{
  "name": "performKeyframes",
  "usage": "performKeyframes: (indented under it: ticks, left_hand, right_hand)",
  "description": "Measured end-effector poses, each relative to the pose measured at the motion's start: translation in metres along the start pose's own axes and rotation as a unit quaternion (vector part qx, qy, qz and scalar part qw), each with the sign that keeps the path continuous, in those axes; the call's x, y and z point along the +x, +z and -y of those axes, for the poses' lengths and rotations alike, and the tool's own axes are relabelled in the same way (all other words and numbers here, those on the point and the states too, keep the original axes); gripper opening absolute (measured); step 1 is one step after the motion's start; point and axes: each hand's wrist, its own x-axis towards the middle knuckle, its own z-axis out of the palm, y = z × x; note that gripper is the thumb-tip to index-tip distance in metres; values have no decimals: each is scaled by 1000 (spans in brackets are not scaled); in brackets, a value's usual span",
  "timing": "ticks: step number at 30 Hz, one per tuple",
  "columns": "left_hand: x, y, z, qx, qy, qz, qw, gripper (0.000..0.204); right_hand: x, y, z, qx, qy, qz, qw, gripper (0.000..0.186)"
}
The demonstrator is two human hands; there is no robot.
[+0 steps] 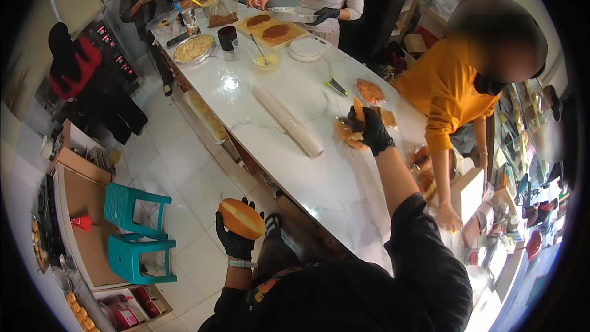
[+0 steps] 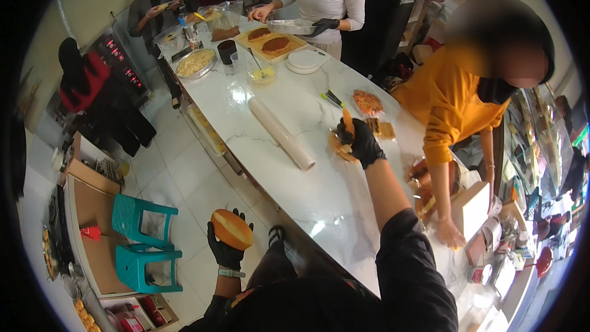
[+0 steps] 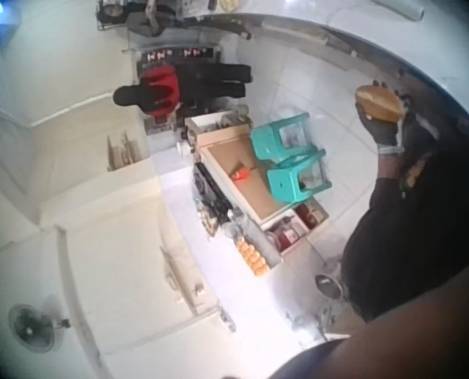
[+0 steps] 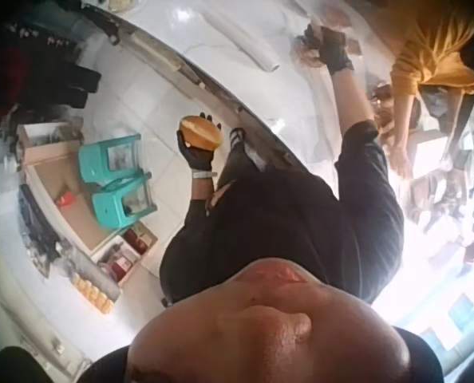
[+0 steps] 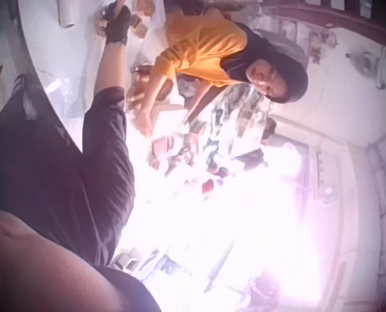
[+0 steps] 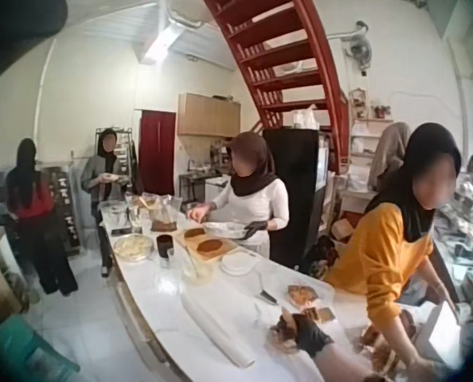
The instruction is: The person cuts a bread roll with scissors, transfers fried donuts from a pan to a cooling rack using a skimmer, and applies a spread to the inside of the bread roll using a small spatula at a topping station.
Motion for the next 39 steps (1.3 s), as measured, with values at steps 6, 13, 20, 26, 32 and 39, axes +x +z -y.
performKeyframes:
  ticks: [6,13,20,26,32,39]
  left_hand:
    - [91,2,-45,-21,2,9,1000,56]
    - [172,22,-115,0,55,-42,998,57]
    - [219,27,-145,-12,66,-79,995,56]
    - [243,30,-143,-11,38,-53,998,54]
    - [251,61,-130,3,-17,-28,999,57]
    - [242,138,-84,38,-150,109,982,62]
  right_hand:
    - [149,67,32,-225,4,-5,974,34]
    - [295,96,24,-465,33,-77,881,32]
    - [345,99,39,-592,72,-48,802,31]
    - [379,39,64,-606,-283,-353,654,31]
    - [384,-27,101,-700,-296,-266,593,32]
    - [236,78,72,-495,-355,-191,770,28]
